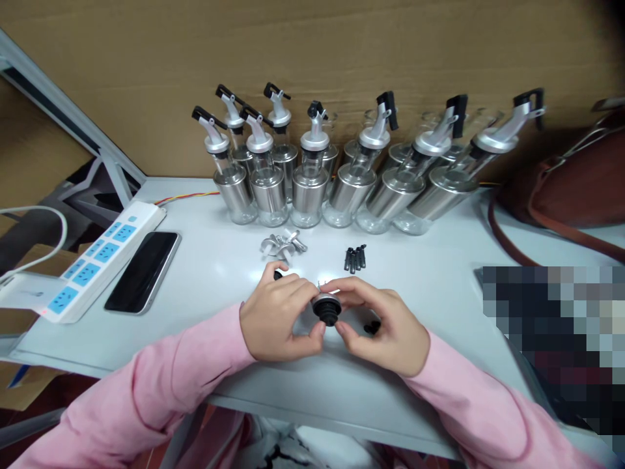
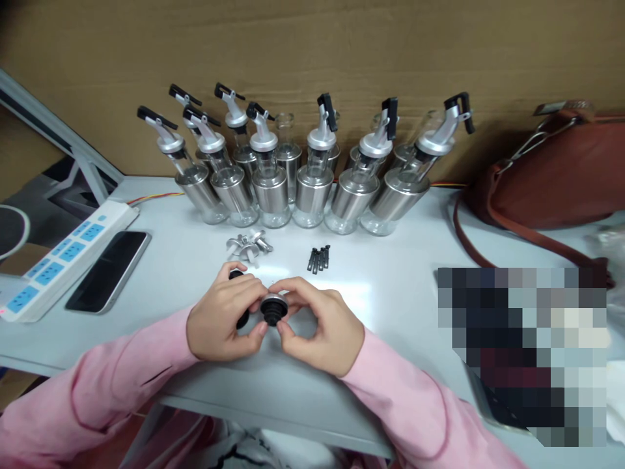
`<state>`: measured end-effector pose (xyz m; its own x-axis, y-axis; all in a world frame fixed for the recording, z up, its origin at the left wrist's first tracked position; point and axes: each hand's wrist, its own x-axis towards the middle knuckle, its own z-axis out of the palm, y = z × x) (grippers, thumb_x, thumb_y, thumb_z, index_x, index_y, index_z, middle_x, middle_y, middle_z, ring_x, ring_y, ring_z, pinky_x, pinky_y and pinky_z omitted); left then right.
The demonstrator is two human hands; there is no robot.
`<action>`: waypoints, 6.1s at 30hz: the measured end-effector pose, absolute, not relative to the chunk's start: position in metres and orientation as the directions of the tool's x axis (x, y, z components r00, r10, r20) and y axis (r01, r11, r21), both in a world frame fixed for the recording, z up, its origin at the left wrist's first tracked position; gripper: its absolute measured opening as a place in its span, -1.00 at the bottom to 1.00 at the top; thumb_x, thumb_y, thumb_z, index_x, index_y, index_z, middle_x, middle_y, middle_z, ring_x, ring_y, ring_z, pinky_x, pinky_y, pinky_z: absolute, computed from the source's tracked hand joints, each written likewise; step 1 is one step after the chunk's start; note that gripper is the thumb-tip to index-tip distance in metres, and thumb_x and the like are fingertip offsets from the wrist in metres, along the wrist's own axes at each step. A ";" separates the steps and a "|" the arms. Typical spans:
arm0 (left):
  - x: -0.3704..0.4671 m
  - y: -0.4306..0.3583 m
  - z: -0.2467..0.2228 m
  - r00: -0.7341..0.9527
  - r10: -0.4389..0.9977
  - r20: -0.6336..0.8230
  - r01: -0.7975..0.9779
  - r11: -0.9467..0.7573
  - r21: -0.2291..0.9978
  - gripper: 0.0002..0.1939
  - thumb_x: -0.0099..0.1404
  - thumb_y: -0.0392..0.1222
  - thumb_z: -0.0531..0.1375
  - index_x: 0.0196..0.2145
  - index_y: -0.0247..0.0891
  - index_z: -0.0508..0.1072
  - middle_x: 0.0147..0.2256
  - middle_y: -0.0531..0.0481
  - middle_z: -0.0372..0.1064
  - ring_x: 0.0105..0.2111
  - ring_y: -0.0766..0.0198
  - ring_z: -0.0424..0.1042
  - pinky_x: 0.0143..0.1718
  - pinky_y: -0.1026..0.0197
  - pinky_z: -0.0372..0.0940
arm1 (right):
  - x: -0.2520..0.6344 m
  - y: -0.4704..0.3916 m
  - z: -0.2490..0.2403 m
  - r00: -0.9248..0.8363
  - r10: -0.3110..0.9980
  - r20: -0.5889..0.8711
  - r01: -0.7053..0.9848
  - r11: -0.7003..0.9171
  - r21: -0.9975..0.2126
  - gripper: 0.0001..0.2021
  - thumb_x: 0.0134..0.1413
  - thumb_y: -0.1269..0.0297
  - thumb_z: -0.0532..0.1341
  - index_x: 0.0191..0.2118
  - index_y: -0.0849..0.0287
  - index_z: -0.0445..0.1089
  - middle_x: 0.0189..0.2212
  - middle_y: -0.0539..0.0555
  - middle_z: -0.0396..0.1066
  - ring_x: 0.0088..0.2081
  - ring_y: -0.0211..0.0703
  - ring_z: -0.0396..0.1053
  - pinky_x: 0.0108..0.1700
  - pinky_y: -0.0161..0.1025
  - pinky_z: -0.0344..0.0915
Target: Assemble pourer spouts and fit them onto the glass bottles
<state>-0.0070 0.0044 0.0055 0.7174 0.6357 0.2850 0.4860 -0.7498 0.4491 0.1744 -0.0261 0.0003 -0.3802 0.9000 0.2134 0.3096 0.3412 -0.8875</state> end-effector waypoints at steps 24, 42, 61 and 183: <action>-0.006 0.003 0.003 0.724 0.588 0.359 0.463 -0.801 0.379 -0.86 -0.02 -0.19 0.00 -0.51 -0.29 0.26 -0.64 0.13 0.18 -0.58 0.33 0.18 -0.22 0.07 0.03 | 0.172 -0.029 -0.006 -0.402 0.903 0.150 0.313 0.290 -0.904 -0.69 -0.24 0.53 0.14 -0.26 0.16 0.25 -0.59 -0.10 0.37 -0.73 -0.45 0.17 -0.65 -0.48 0.18; -0.005 0.002 0.001 0.713 0.578 0.397 0.454 -0.812 0.367 -0.91 0.04 -0.22 0.02 -0.52 -0.29 0.25 -0.63 0.14 0.19 -0.57 0.35 0.19 -0.22 0.09 0.04 | 0.174 -0.029 0.000 -0.400 0.907 0.130 0.418 0.307 -0.855 -0.77 -0.25 0.49 0.12 -0.33 0.21 0.26 -0.78 -0.25 -0.08 -0.76 -0.45 -0.06 -0.68 -0.46 0.00; -0.009 0.005 -0.001 0.716 0.541 0.440 0.366 -0.829 0.424 -0.75 0.25 -0.20 0.08 -0.12 -0.34 0.24 -0.24 -0.12 0.34 -0.23 0.19 0.33 -0.19 0.11 0.20 | 0.177 -0.022 -0.002 -0.350 0.893 0.282 0.422 0.419 -0.804 -0.85 -0.10 0.46 0.17 -0.37 0.15 0.18 -0.49 0.00 0.41 -0.49 -0.28 0.33 -0.42 -0.34 0.27; -0.009 0.003 -0.009 0.653 0.599 0.463 0.378 -0.788 0.487 -0.86 0.19 -0.35 0.11 -0.27 -0.28 0.22 -0.28 -0.03 0.43 -0.22 0.29 0.44 0.03 0.02 0.15 | 0.178 -0.015 -0.001 0.104 0.994 0.029 0.106 0.018 -0.994 -0.87 -0.16 0.30 0.31 -0.52 0.19 0.34 -0.64 -0.04 0.32 -0.59 -0.33 0.27 -0.53 -0.37 0.21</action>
<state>-0.0091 0.0030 -0.0085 0.6534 0.5991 0.4627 0.3778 -0.7878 0.4865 0.1780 -0.0151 -0.0010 0.1041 0.9941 0.0290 0.1056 0.0180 -0.9942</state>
